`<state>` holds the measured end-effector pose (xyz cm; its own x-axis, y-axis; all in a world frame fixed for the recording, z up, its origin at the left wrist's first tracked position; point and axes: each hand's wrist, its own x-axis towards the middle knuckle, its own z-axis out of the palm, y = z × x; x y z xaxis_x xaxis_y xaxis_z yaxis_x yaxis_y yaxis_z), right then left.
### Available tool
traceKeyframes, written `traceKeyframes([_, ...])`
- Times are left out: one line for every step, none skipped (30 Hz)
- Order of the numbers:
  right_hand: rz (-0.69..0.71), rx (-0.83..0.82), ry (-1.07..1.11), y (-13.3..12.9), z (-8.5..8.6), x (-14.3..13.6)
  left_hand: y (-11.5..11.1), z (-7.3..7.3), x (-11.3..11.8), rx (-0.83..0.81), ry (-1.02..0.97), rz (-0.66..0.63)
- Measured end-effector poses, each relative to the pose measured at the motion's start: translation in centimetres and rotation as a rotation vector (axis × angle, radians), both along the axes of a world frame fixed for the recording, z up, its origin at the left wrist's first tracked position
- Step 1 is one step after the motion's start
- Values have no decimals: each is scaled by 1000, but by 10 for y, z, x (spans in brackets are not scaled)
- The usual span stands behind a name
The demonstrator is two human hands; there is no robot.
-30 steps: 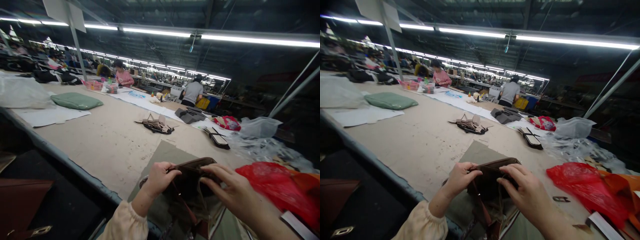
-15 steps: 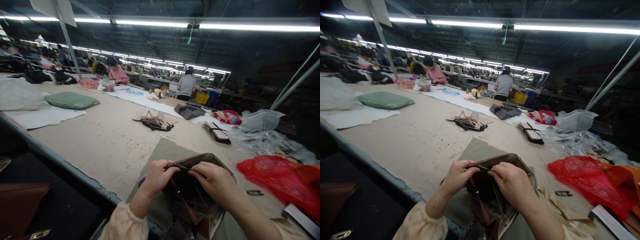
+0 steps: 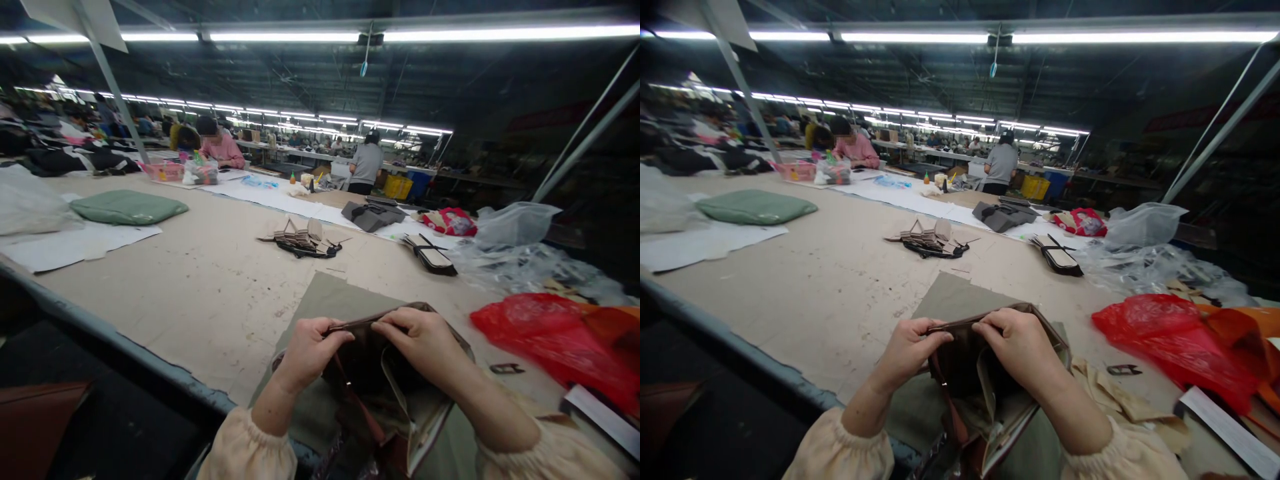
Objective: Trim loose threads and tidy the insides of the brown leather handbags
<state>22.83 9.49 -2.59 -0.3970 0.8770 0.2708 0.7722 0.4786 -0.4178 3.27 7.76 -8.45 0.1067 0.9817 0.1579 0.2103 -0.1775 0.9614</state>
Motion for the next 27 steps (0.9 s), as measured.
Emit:
traceKeyframes([-5,6,-6,0,-1,0,0,0,0,1,5,1])
traceKeyframes([-13,12,-13,0,-1,-1,0,0,0,2,8,2])
traceKeyframes([-22,21,-22,1,-1,-1,0,0,0,2,10,1])
traceKeyframes([-31,32,-30,1,-2,-1,1,0,0,1,11,-1])
traceKeyframes([-39,43,-37,1,-2,-1,1,0,0,0,12,-3])
traceKeyframes([-45,53,-44,1,-2,-2,2,0,0,-1,13,-2])
traceKeyframes([-48,61,-46,0,-2,-2,2,0,0,-3,14,2])
traceKeyframes([-46,63,-46,0,-2,-2,3,0,0,-3,17,11])
traceKeyframes([-43,61,-44,-1,-2,-2,4,0,0,-1,21,24])
traceKeyframes([-37,55,-40,-3,-2,-2,5,0,-1,2,26,36])
traceKeyframes([-29,45,-36,-4,-2,-2,6,0,-1,4,30,42])
traceKeyframes([-20,32,-33,-5,-2,-1,6,1,-2,6,35,40])
traceKeyframes([-13,18,-31,-7,-3,-1,7,1,-2,5,38,33])
traceKeyframes([-10,5,-30,-7,-3,0,7,1,-2,6,39,23])
traceKeyframes([-11,-7,-30,-8,-3,1,7,0,-2,7,38,13])
traceKeyframes([-17,-14,-30,-8,-3,1,7,0,-2,10,37,4])
traceKeyframes([-28,-15,-31,-8,-3,2,7,0,-1,14,37,-2])
traceKeyframes([-41,-12,-33,-7,-4,2,7,-1,-1,19,36,-5])
traceKeyframes([-55,-4,-36,-6,-4,2,7,-1,-1,22,34,-9])
traceKeyframes([-68,7,-42,-4,-4,2,7,-1,0,21,30,-18])
traceKeyframes([-81,18,-48,-3,-5,2,8,-2,0,15,23,-29])
traceKeyframes([-92,27,-55,-2,-5,3,9,-2,0,6,16,-42])
traceKeyframes([-100,35,-59,-1,-5,3,9,-3,0,-3,10,-53])
traceKeyframes([-107,40,-60,0,-5,3,10,-3,0,-5,8,-60])
traceKeyframes([-114,44,-60,0,-5,4,11,-3,0,0,14,-61])
traceKeyframes([-120,45,-56,0,-5,4,11,-3,0,10,24,-53])
traceKeyframes([-125,47,-52,0,-5,4,12,-4,0,25,37,-43])
